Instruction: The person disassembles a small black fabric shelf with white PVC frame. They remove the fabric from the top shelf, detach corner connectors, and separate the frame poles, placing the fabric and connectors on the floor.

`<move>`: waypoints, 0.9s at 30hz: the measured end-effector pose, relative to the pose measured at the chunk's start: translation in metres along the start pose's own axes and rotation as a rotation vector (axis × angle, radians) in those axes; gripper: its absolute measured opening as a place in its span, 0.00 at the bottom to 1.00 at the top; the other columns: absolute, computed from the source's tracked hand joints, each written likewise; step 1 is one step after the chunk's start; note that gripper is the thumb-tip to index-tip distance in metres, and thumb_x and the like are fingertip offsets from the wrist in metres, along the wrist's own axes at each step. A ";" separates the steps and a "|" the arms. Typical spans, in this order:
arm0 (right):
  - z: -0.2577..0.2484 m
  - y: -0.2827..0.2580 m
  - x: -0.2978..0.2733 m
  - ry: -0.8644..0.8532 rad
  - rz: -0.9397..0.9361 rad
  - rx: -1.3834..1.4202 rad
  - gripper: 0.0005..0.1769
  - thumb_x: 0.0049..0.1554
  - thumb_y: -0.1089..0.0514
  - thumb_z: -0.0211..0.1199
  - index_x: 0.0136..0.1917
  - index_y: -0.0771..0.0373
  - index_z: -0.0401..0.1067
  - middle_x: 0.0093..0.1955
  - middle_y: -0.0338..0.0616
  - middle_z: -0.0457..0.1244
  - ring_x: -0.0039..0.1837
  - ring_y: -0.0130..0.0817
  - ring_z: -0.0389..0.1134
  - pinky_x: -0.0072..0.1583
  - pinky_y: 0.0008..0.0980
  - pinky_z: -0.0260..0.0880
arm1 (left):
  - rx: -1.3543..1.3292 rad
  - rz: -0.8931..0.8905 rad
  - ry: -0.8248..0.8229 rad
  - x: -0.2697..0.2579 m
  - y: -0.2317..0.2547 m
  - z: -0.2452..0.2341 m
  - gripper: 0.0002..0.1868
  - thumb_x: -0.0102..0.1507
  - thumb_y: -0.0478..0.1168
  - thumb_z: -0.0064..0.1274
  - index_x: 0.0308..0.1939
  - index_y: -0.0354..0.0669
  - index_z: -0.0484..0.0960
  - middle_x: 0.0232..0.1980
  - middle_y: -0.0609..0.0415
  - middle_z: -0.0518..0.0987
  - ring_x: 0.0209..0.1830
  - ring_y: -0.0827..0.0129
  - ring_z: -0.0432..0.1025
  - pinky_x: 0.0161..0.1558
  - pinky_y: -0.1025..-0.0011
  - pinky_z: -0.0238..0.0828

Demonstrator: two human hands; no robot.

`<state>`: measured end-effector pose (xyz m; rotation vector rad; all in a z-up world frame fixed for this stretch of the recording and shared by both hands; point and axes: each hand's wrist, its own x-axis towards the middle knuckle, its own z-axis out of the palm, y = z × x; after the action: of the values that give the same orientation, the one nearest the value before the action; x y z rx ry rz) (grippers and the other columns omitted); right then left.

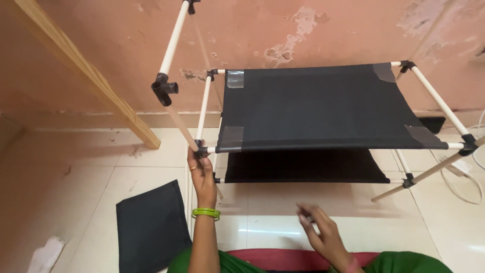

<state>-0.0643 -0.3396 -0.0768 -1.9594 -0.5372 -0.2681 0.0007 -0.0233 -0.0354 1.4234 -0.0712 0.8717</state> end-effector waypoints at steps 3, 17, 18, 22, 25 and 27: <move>0.027 -0.054 0.056 -0.023 -0.232 0.026 0.20 0.62 0.62 0.58 0.67 0.65 0.70 0.61 0.53 0.68 0.62 0.44 0.72 0.61 0.37 0.73 | -0.009 -0.127 -0.021 0.000 -0.010 -0.007 0.31 0.74 0.46 0.43 0.79 0.38 0.57 0.68 0.45 0.74 0.61 0.67 0.67 0.62 0.67 0.63; 0.166 -0.201 0.207 -0.123 -0.063 0.600 0.31 0.69 0.40 0.47 0.74 0.66 0.58 0.56 0.51 0.65 0.61 0.38 0.67 0.64 0.35 0.67 | 0.171 -0.181 0.090 -0.005 -0.062 -0.018 0.26 0.72 0.43 0.47 0.72 0.35 0.64 0.65 0.48 0.74 0.63 0.67 0.71 0.61 0.70 0.69; 0.169 -0.202 0.205 -0.105 -0.082 0.621 0.30 0.70 0.39 0.46 0.71 0.66 0.60 0.53 0.47 0.64 0.58 0.34 0.66 0.62 0.33 0.67 | 0.186 -0.168 0.094 -0.007 -0.066 -0.018 0.25 0.72 0.42 0.48 0.70 0.35 0.65 0.64 0.48 0.74 0.62 0.67 0.71 0.60 0.70 0.69; 0.176 -0.201 0.203 -0.054 -0.016 0.679 0.25 0.70 0.41 0.48 0.63 0.64 0.68 0.41 0.37 0.58 0.46 0.23 0.59 0.51 0.27 0.64 | 0.169 -0.121 0.110 -0.014 -0.079 -0.018 0.22 0.71 0.42 0.49 0.66 0.34 0.67 0.60 0.48 0.75 0.58 0.68 0.71 0.56 0.70 0.69; 0.181 -0.205 0.204 0.004 0.047 0.543 0.17 0.62 0.48 0.63 0.52 0.64 0.65 0.35 0.35 0.54 0.38 0.24 0.53 0.39 0.29 0.56 | 0.155 -0.099 0.126 -0.019 -0.084 -0.019 0.20 0.70 0.41 0.50 0.62 0.34 0.69 0.57 0.49 0.76 0.55 0.68 0.71 0.54 0.70 0.69; 0.182 -0.207 0.208 0.038 -0.004 0.516 0.16 0.60 0.53 0.67 0.48 0.62 0.62 0.34 0.33 0.53 0.37 0.22 0.52 0.38 0.27 0.57 | 0.146 -0.089 0.133 -0.019 -0.089 -0.018 0.18 0.70 0.41 0.51 0.60 0.33 0.70 0.55 0.49 0.76 0.53 0.69 0.71 0.52 0.71 0.69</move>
<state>0.0082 -0.0492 0.0956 -1.4506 -0.5249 -0.1491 0.0290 -0.0077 -0.1223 1.4884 0.1587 0.9103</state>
